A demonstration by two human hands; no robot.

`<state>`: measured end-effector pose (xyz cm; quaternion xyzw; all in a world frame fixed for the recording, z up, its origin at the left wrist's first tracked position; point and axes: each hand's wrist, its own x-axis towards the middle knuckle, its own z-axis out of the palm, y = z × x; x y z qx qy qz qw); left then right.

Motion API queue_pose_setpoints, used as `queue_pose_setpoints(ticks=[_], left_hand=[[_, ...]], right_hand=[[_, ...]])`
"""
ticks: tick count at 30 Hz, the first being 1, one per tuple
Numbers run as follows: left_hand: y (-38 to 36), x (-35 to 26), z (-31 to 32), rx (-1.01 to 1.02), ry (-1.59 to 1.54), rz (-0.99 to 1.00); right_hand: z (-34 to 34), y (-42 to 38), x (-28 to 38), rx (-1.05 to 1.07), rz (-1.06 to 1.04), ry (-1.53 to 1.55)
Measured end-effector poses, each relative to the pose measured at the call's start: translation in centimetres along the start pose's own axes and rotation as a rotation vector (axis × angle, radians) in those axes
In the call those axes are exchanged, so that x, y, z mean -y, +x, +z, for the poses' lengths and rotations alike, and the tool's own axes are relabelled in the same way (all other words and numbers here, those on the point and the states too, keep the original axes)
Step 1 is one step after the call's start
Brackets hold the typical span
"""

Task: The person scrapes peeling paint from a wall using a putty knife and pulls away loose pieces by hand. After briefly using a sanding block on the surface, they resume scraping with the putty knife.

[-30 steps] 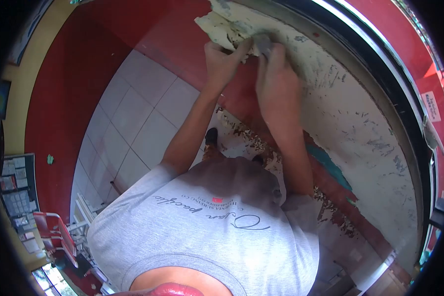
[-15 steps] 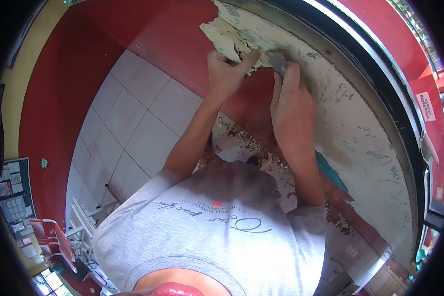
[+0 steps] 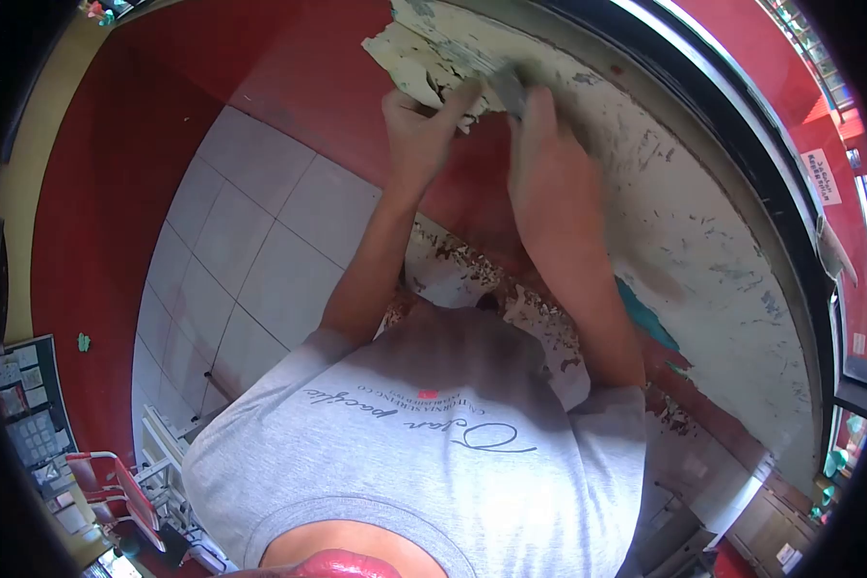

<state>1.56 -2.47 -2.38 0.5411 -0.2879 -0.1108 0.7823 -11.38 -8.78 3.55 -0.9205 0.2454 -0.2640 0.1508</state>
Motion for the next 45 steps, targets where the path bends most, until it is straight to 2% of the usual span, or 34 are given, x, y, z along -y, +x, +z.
queue_pose_setpoints(ticks=[5,7,9,11,17,19,22,26,28,34,37,39,41,45], left_hand=[[0.6,-0.8,-0.4,-0.073,-0.095,0.052],[1.0,-1.5,-0.4,-0.078,0.016,-0.090],[1.1,-1.2,-0.3,-0.078,0.014,-0.037],[1.5,-1.1,-0.4,-0.084,0.014,0.004],[1.3,-1.0,0.1,-0.118,-0.005,-0.039],[1.3,-0.7,0.2,-0.145,-0.028,0.049],[1.1,-0.8,0.2,-0.148,-0.002,-0.055],[1.1,-0.7,-0.2,-0.169,0.046,-0.020],[1.4,-0.4,-0.5,-0.127,0.039,0.081],[1.1,-0.6,-0.5,-0.109,0.008,-0.007],[1.4,-0.2,-0.9,-0.088,0.021,0.073],[1.7,-0.3,-0.9,-0.124,-0.023,0.048],[1.5,-0.3,-0.6,-0.143,-0.077,0.029],[1.6,-1.0,-1.0,-0.109,0.010,0.030]], right_hand=[[-0.2,0.2,0.6,0.041,0.039,-0.029],[-0.3,0.1,0.3,0.043,0.043,-0.045],[-0.5,-0.5,0.3,0.057,0.103,-0.038],[0.2,0.4,0.6,0.020,0.070,-0.035],[-0.3,-0.7,0.0,0.023,0.079,-0.021],[-0.1,0.1,0.1,0.023,0.069,-0.045],[0.4,0.8,0.6,0.010,0.034,-0.016],[0.3,0.0,0.0,-0.020,-0.011,0.015],[0.6,0.7,0.5,-0.050,-0.026,0.021],[1.0,0.9,1.0,-0.027,-0.005,0.016],[0.7,1.0,0.8,-0.106,-0.075,-0.017],[0.6,1.2,1.5,-0.013,-0.016,-0.016],[1.1,1.4,1.7,0.000,0.002,-0.025],[0.9,0.7,1.3,-0.033,-0.024,-0.008]])
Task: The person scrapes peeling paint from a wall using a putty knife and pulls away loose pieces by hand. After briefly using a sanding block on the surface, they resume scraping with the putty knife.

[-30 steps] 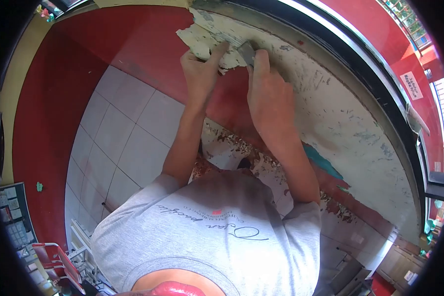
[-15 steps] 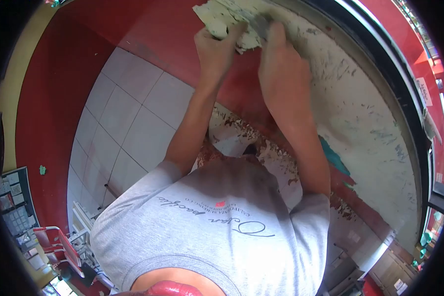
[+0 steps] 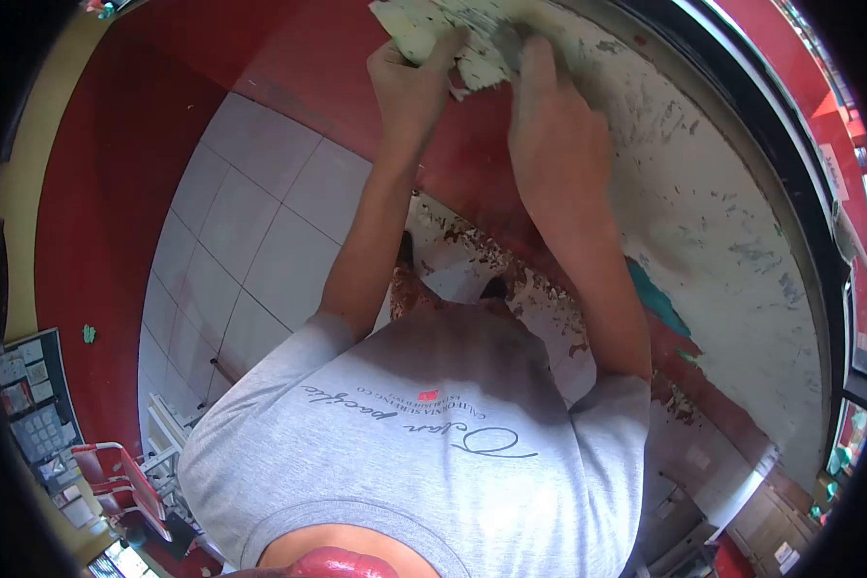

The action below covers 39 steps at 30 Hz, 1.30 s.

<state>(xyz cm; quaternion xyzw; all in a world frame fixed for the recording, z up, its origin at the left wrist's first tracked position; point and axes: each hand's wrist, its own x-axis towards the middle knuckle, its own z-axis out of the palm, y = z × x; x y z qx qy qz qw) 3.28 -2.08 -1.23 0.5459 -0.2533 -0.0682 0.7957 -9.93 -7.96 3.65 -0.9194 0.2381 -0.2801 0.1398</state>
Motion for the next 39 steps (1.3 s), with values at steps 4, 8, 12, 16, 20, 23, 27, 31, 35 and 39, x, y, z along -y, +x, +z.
queue_pose_setpoints(ticks=[4,8,12,16,20,23,27,31,35,39], left_hand=[[0.0,-1.0,0.1,-0.012,0.039,-0.032],[0.1,-0.4,0.3,-0.016,0.008,0.038],[0.1,-0.9,0.0,-0.008,0.018,0.013],[0.3,-1.1,0.1,0.004,-0.021,-0.047],[1.2,-0.7,-0.6,-0.016,0.048,0.065],[1.0,-0.8,-0.7,0.017,0.041,0.078],[1.0,-1.0,-0.6,-0.012,0.030,0.097],[0.8,-1.3,-0.6,0.004,0.033,0.041],[0.6,-1.9,-0.4,-0.027,0.025,0.041],[2.2,-1.5,-0.9,0.006,0.087,0.063]], right_hand=[[0.6,0.9,0.5,0.016,0.020,0.014],[0.1,-0.1,-0.3,0.024,0.044,-0.017],[0.4,1.4,0.4,0.032,0.004,-0.010],[0.0,0.8,-0.3,0.062,0.041,0.012],[0.5,1.5,-0.1,-0.015,-0.024,-0.061],[0.5,1.5,0.7,-0.019,-0.022,-0.028],[-0.6,0.2,-0.5,0.024,0.005,-0.060],[0.5,1.2,0.2,-0.051,-0.094,-0.050],[-0.6,-0.3,-0.1,0.063,0.026,0.001],[-0.4,0.3,0.0,0.042,0.022,0.023]])
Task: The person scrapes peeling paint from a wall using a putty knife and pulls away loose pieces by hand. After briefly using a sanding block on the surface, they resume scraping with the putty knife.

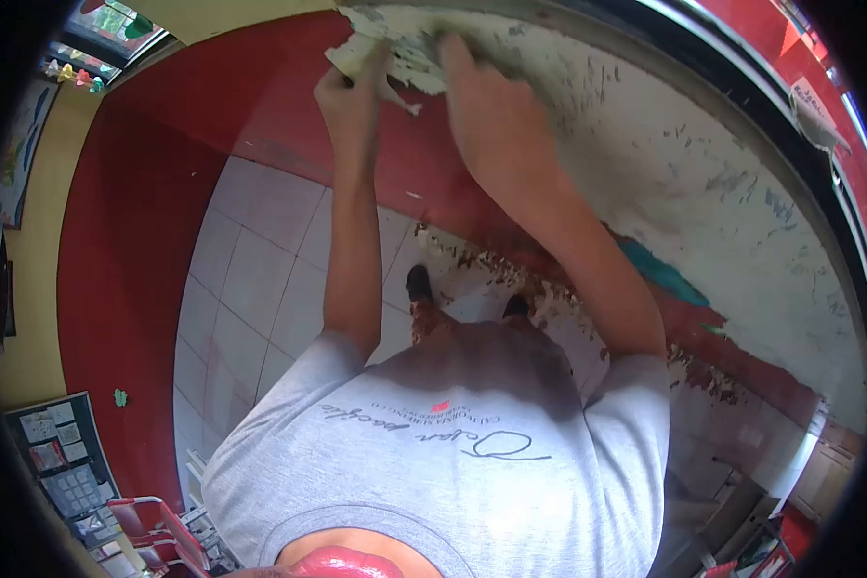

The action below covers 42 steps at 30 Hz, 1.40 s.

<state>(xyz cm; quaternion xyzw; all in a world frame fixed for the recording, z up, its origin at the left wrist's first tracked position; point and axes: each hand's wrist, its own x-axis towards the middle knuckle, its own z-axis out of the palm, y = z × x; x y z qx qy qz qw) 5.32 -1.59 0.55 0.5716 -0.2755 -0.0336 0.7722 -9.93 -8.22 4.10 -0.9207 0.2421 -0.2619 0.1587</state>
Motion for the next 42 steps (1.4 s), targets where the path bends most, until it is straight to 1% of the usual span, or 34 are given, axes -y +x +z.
queue_pose_setpoints(ticks=[3,5,7,9,10,13,16,19,21,25,26,28,29,31,33,35,37,38,39,41,42], left_hand=[[-0.2,0.2,0.2,0.003,0.007,0.010],[-0.2,0.1,0.0,-0.008,-0.016,0.020],[0.2,0.2,-0.2,0.011,0.053,0.023],[0.6,0.3,-0.3,0.009,0.058,0.048],[0.2,0.4,-0.3,0.024,0.058,0.059],[0.1,0.4,-0.2,0.014,0.038,0.038],[0.2,0.5,-0.5,0.011,0.055,0.028],[0.3,0.8,-0.6,0.029,0.033,0.012],[0.0,0.6,-0.7,0.037,0.030,-0.005],[0.4,0.5,-1.1,0.050,0.018,0.001],[0.5,0.5,-1.4,0.046,0.010,0.002],[0.8,0.4,-2.0,0.147,-0.010,-0.072],[0.9,0.5,-2.2,0.151,-0.017,-0.091],[1.2,0.7,-2.5,0.224,-0.072,-0.047],[1.6,0.8,-2.8,0.272,-0.083,-0.071],[2.8,0.4,-3.5,0.324,-0.096,-0.069],[3.4,0.3,-4.5,0.454,-0.073,-0.134],[3.9,0.3,-4.9,0.503,-0.046,-0.136],[4.4,0.4,-5.3,0.500,-0.070,-0.144],[4.9,0.6,-5.7,0.595,-0.047,-0.168],[5.2,0.8,-5.5,0.599,-0.078,-0.178]], right_hand=[[0.5,1.0,1.5,0.034,-0.008,-0.029],[0.4,0.1,0.4,0.022,0.004,-0.023],[0.1,0.3,0.2,-0.001,-0.002,-0.013],[0.0,0.0,0.6,0.041,0.078,-0.040],[0.3,0.0,0.9,0.049,0.086,-0.039],[0.8,0.7,1.2,-0.008,0.018,-0.019],[0.8,0.2,0.9,-0.020,0.031,0.020],[1.0,0.5,1.4,-0.003,0.091,0.001],[1.6,1.4,1.8,-0.040,0.016,0.028],[0.6,0.1,0.8,-0.077,0.012,0.012],[0.5,-0.6,0.2,-0.103,0.038,0.002],[0.6,-0.3,0.2,-0.120,0.062,-0.026],[0.8,-0.2,0.7,-0.117,0.077,-0.032],[1.6,0.1,1.6,-0.108,0.109,-0.047],[2.7,1.2,2.6,-0.141,0.094,-0.024],[2.4,1.0,2.7,-0.180,0.118,-0.043],[2.0,0.1,2.5,-0.212,0.141,-0.071],[1.9,-0.6,2.3,-0.225,0.196,-0.053],[1.9,-0.8,2.2,-0.232,0.250,-0.041],[2.1,-0.1,3.0,-0.227,0.259,-0.082],[2.3,0.3,3.4,-0.240,0.262,-0.097]])
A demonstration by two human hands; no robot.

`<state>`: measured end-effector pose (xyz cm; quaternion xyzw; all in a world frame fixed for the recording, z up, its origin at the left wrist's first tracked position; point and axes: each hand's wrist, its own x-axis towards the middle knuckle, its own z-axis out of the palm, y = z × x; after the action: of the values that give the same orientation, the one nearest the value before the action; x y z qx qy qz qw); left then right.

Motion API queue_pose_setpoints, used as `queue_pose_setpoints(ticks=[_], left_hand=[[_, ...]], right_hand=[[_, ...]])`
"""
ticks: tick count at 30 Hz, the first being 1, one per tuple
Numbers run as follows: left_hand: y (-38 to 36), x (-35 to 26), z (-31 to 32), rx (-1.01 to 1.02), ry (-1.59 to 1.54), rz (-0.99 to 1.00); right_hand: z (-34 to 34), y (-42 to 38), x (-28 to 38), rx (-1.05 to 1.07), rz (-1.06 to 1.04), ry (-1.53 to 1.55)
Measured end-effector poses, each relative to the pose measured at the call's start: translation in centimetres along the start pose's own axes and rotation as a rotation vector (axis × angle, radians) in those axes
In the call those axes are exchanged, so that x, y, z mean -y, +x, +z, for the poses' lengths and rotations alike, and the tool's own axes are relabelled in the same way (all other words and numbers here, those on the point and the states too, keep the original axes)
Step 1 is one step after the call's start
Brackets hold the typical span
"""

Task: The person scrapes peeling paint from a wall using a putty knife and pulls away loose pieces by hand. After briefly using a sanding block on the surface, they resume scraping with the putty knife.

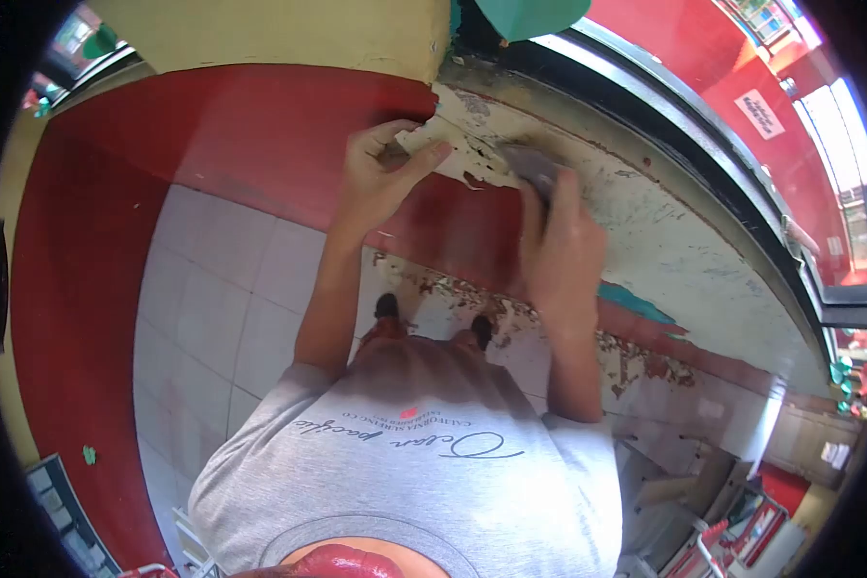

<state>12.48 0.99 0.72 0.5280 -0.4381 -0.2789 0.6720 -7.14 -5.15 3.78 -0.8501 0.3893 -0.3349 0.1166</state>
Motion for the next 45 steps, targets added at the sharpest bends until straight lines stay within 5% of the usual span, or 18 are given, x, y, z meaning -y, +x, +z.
queue_pose_setpoints(ticks=[15,17,20,30,32,45], left_hand=[[-0.7,3.2,2.1,-0.035,-0.317,0.029],[-0.4,2.9,2.7,-0.132,-0.175,0.251],[-0.3,2.2,2.4,-0.057,-0.098,0.016],[-0.3,2.8,2.6,-0.008,-0.088,0.083],[-0.3,2.5,2.9,-0.055,-0.120,0.114],[-0.3,3.2,4.2,-0.210,-0.124,0.131]], right_hand=[[-0.5,-1.0,1.3,-0.023,0.228,0.002],[-0.5,-1.1,-0.1,-0.077,0.102,0.021],[-0.2,-0.2,1.1,-0.077,0.031,-0.063],[-0.5,-0.2,1.3,-0.045,0.134,-0.013],[-0.3,-1.0,0.9,-0.038,0.284,0.038],[0.4,0.1,0.8,-0.092,0.201,0.121]])
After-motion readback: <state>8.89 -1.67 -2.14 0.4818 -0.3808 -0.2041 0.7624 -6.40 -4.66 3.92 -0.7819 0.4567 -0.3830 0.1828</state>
